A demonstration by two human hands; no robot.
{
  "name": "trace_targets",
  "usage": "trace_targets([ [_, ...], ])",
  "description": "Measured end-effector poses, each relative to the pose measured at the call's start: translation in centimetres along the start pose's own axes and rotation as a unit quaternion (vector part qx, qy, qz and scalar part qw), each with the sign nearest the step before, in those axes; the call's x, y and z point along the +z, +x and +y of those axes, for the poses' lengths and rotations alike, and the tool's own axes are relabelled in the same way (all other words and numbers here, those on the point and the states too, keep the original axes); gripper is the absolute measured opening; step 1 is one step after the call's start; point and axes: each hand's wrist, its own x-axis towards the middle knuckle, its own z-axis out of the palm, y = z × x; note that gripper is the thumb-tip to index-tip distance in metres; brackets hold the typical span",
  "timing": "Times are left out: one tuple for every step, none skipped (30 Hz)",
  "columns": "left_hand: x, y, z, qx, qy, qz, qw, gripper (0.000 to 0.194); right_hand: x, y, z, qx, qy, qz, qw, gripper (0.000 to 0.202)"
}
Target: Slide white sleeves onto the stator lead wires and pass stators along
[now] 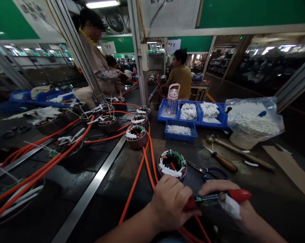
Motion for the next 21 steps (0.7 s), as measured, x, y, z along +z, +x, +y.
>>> trace_targets([
  [-0.1, -0.4, 0.2, -0.004, 0.0, -0.004, 1.0, 0.041, 0.2, -0.1, -0.1, 0.012, 0.0, -0.003, 1.0, 0.035],
  [-0.1, -0.8, 0.4, -0.01, -0.003, -0.01, 1.0, 0.045, 0.5, -0.1, -0.1, 0.021, 0.004, -0.003, 1.0, 0.032],
  [0.0, -1.2, 0.5, -0.021, -0.008, -0.019, 1.0, 0.048, 0.8, 0.0, -0.2, 0.026, 0.01, -0.001, 1.0, 0.03],
  [0.0, -1.6, 0.7, -0.038, -0.016, -0.033, 0.999, 0.051, 1.1, 0.1, -0.2, 0.031, 0.016, 0.005, 0.999, 0.029],
  [0.1, -2.0, 0.8, -0.058, -0.023, -0.049, 0.997, 0.053, 1.4, 0.4, -0.2, 0.039, 0.022, 0.008, 0.999, 0.028],
  [0.1, -2.3, 0.8, -0.077, -0.029, -0.068, 0.994, 0.054, 1.8, 0.7, -0.1, 0.047, 0.03, 0.005, 0.998, 0.029],
  [0.1, -2.5, 0.8, -0.094, -0.034, -0.087, 0.991, 0.055, 2.1, 1.0, -0.1, 0.057, 0.038, -0.003, 0.998, 0.03],
  [0.0, -2.6, 0.8, -0.109, -0.039, -0.106, 0.988, 0.055, 2.3, 1.3, 0.0, 0.068, 0.047, -0.012, 0.997, 0.03],
  [-0.2, -2.7, 0.7, -0.121, -0.044, -0.124, 0.984, 0.055, 2.5, 1.6, 0.0, 0.077, 0.056, -0.022, 0.995, 0.031],
  [-0.4, -2.8, 0.6, -0.132, -0.054, -0.143, 0.979, 0.055, 2.6, 1.9, 0.1, 0.083, 0.063, -0.031, 0.994, 0.03],
  [-0.7, -2.9, 0.4, -0.144, -0.07, -0.162, 0.974, 0.055, 2.6, 2.1, 0.2, 0.087, 0.069, -0.036, 0.993, 0.029],
  [-1.1, -3.0, 0.2, -0.158, -0.099, -0.183, 0.965, 0.056, 2.3, 2.3, 0.4, 0.092, 0.075, -0.033, 0.992, 0.028],
  [-1.4, -3.2, -0.1, -0.172, -0.147, -0.209, 0.951, 0.055, 2.0, 2.5, 0.5, 0.097, 0.082, -0.018, 0.992, 0.028],
  [-1.7, -3.5, -0.4, -0.189, -0.218, -0.234, 0.928, 0.055, 1.4, 2.7, 0.7, 0.104, 0.09, 0.013, 0.99, 0.029],
  [-1.9, -3.9, -0.7, -0.213, -0.308, -0.255, 0.892, 0.055, 0.9, 3.1, 0.9, 0.111, 0.097, 0.057, 0.988, 0.03],
  [-1.9, -4.3, -0.9, -0.242, -0.402, -0.263, 0.843, 0.054, 0.3, 3.5, 1.1, 0.116, 0.095, 0.105, 0.983, 0.031],
  [-1.9, -4.8, -1.1, -0.276, -0.486, -0.255, 0.789, 0.053, -0.2, 4.0, 1.4, 0.12, 0.083, 0.141, 0.979, 0.03],
  [-1.7, -5.3, -1.3, -0.311, -0.547, -0.232, 0.742, 0.052, -0.6, 4.5, 1.7, 0.12, 0.059, 0.158, 0.978, 0.026],
  [-1.4, -5.7, -1.4, -0.344, -0.584, -0.201, 0.707, 0.052, -0.7, 5.1, 2.0, 0.115, 0.026, 0.157, 0.981, 0.023],
  [-1.1, -6.0, -1.4, -0.37, -0.601, -0.169, 0.688, 0.051, -0.7, 5.8, 2.3, 0.105, -0.012, 0.14, 0.985, 0.021],
  [-0.8, -6.1, -1.4, -0.387, -0.607, -0.145, 0.679, 0.051, -0.4, 6.4, 2.6, 0.09, -0.047, 0.119, 0.988, 0.02],
])
